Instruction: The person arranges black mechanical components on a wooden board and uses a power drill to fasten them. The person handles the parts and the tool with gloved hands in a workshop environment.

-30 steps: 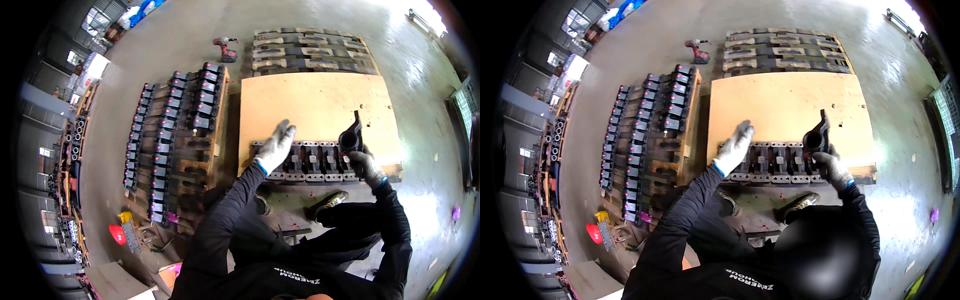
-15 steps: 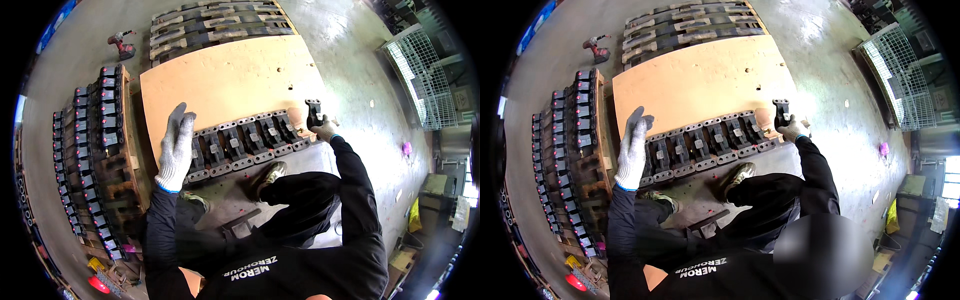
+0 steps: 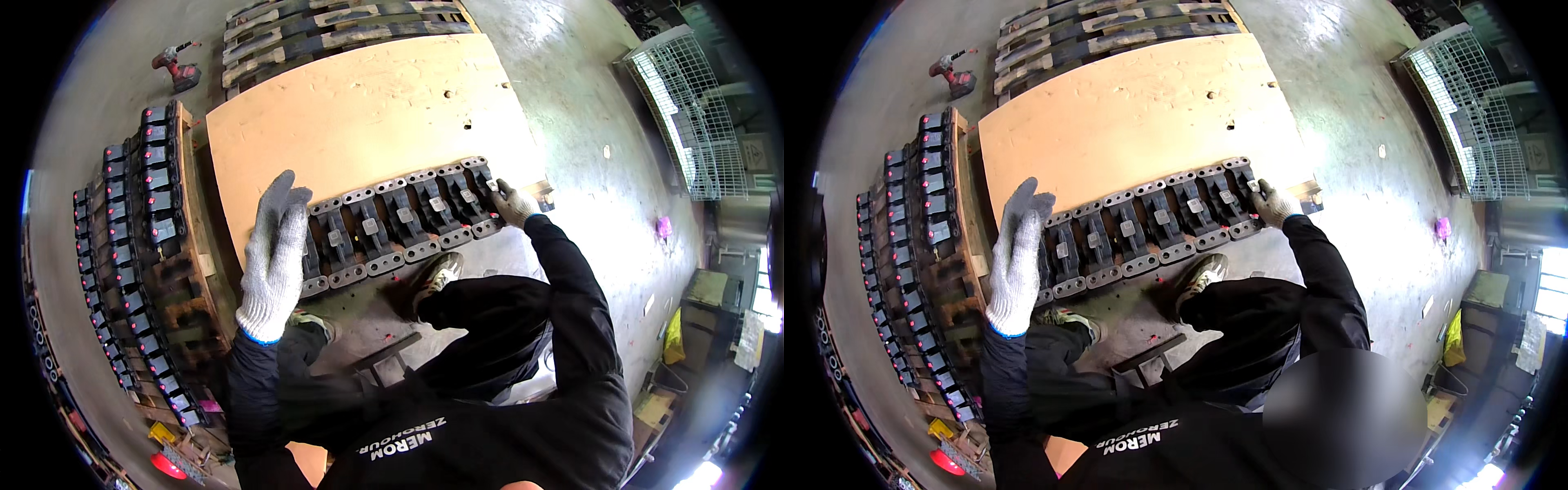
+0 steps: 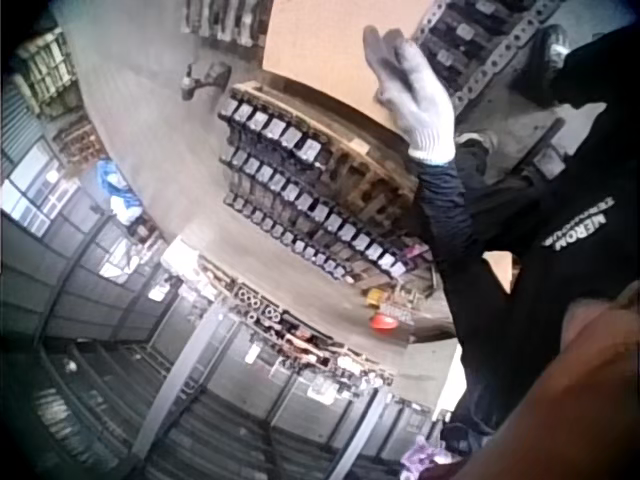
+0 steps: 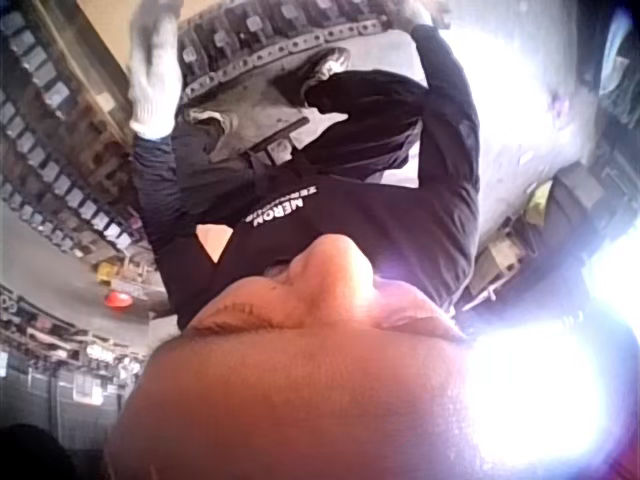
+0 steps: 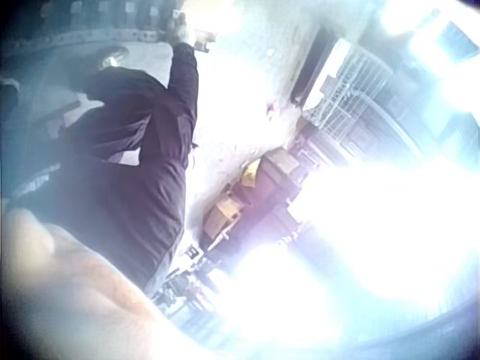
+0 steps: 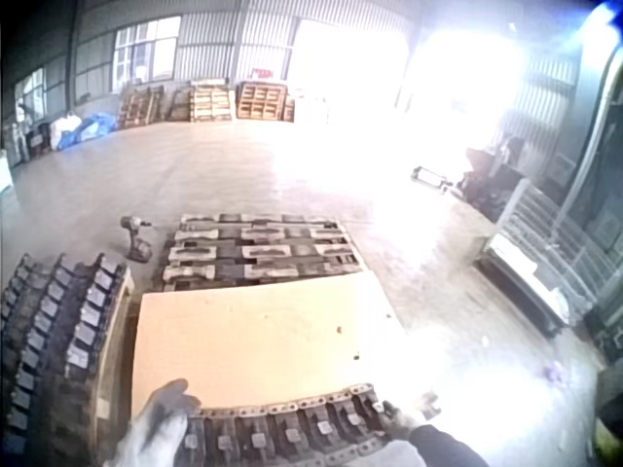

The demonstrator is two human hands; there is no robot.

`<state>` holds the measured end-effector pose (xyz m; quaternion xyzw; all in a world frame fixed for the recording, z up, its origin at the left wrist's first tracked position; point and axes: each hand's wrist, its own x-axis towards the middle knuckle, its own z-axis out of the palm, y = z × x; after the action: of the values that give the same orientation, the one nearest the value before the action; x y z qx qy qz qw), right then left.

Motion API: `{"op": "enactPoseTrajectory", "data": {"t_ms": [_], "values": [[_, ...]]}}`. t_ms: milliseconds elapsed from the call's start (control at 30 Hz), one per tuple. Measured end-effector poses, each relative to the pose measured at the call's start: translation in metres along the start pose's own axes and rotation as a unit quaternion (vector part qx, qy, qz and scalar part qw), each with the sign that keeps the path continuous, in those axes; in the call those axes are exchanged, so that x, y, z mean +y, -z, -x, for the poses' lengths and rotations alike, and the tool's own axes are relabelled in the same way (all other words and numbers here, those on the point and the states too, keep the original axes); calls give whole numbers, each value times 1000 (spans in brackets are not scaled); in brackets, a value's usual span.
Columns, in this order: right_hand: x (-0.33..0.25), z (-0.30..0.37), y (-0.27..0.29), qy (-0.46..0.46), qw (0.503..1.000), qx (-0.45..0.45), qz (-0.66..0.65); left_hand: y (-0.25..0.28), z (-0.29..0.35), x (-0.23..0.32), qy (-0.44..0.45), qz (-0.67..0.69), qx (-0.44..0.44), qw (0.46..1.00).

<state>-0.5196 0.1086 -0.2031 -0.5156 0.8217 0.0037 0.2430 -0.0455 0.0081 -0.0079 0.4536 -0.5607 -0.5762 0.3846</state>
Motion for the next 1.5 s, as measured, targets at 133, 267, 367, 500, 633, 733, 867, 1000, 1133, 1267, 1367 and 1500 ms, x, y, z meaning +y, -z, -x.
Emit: {"op": "enactPoseTrajectory", "data": {"t_ms": [133,267,367,500,633,733,867,1000,1133,1267,1367,1500], "values": [[9,2,0,15,1000,18,-9,2,1,4,-85,-136,-23,987],[-19,4,11,1,999,-52,-12,12,6,5,-13,-60,-19,998],[-5,1,7,-16,999,-47,10,8,3,9,-10,-62,-25,998],[23,-5,2,-84,986,26,-142,6,-2,8,-12,-63,-28,998],[37,25,8,-312,755,-84,-571,18,-5,1,-63,-88,-12,994],[22,44,5,-356,707,-144,-594,18,-8,4,-52,-77,5,996],[5,40,-14,-352,665,-146,-643,7,-15,12,-72,-24,13,997],[9,28,-63,-258,503,40,-824,-9,-26,13,-104,-5,4,995],[-43,37,-72,-208,502,73,-836,16,-15,9,-68,2,35,997],[-14,18,-70,-221,511,84,-826,32,-13,5,-89,20,55,994],[-30,17,-84,-250,547,92,-793,45,-5,5,-84,24,89,992],[-20,4,-116,-262,532,100,-799,52,-3,3,-97,23,93,991]]}}
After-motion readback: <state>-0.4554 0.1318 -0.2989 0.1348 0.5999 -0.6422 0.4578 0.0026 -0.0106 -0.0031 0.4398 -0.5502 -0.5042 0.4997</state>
